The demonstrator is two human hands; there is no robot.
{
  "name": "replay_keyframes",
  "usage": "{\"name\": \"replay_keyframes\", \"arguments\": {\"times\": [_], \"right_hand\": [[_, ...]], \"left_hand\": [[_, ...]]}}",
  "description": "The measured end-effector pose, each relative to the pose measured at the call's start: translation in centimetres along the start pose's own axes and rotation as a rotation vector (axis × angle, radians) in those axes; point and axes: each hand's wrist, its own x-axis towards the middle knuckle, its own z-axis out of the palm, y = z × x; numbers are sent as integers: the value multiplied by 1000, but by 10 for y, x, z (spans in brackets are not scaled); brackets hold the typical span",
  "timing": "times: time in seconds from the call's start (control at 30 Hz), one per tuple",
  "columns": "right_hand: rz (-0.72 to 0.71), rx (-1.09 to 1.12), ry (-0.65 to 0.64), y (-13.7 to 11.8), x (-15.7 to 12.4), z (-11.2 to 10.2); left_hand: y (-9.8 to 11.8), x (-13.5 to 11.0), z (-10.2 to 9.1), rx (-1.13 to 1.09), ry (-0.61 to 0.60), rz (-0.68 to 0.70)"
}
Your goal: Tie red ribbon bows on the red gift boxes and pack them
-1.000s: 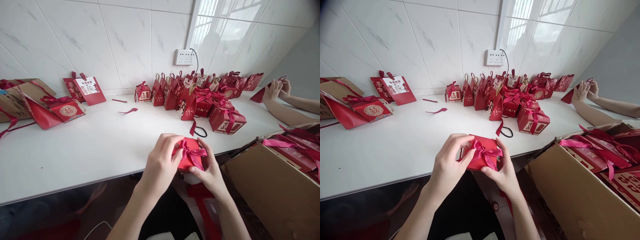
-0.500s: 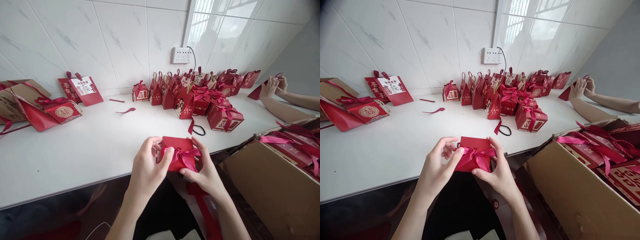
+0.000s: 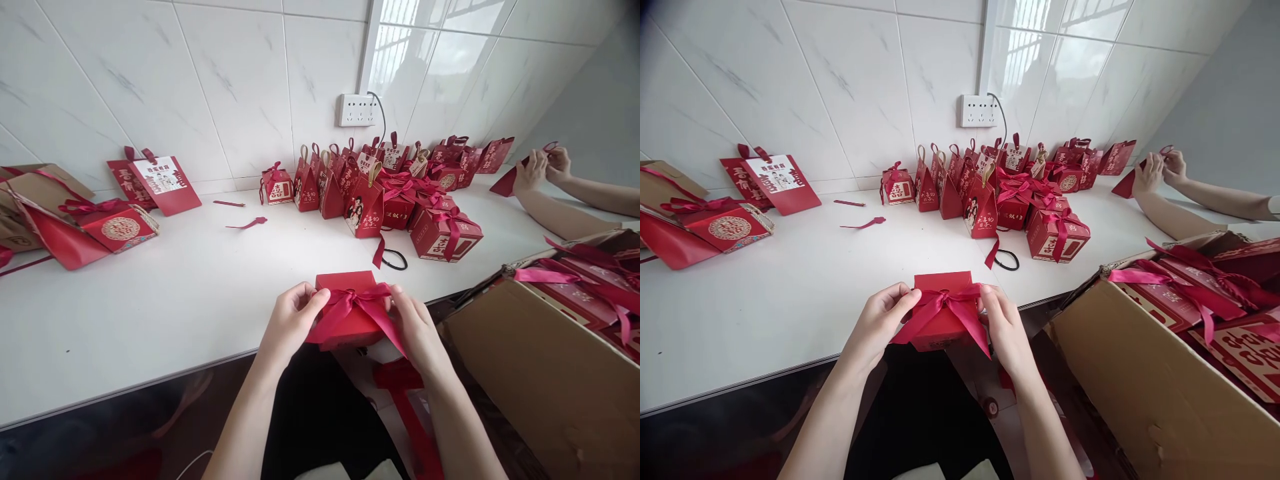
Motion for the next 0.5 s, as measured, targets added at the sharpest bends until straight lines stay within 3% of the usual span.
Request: {"name": "replay_keyframes", "arguments": {"times": [0.2, 0.37, 0.5], "right_hand": [[145, 189, -8, -12, 7, -1], [62, 207, -10, -7, 13, 0], [67, 395, -26, -4, 12, 4]], "left_hand": [[-4, 4, -1, -52, 4, -10], [-4, 6, -4, -22, -5, 5], [-8, 8, -3, -49, -5, 24]]}}
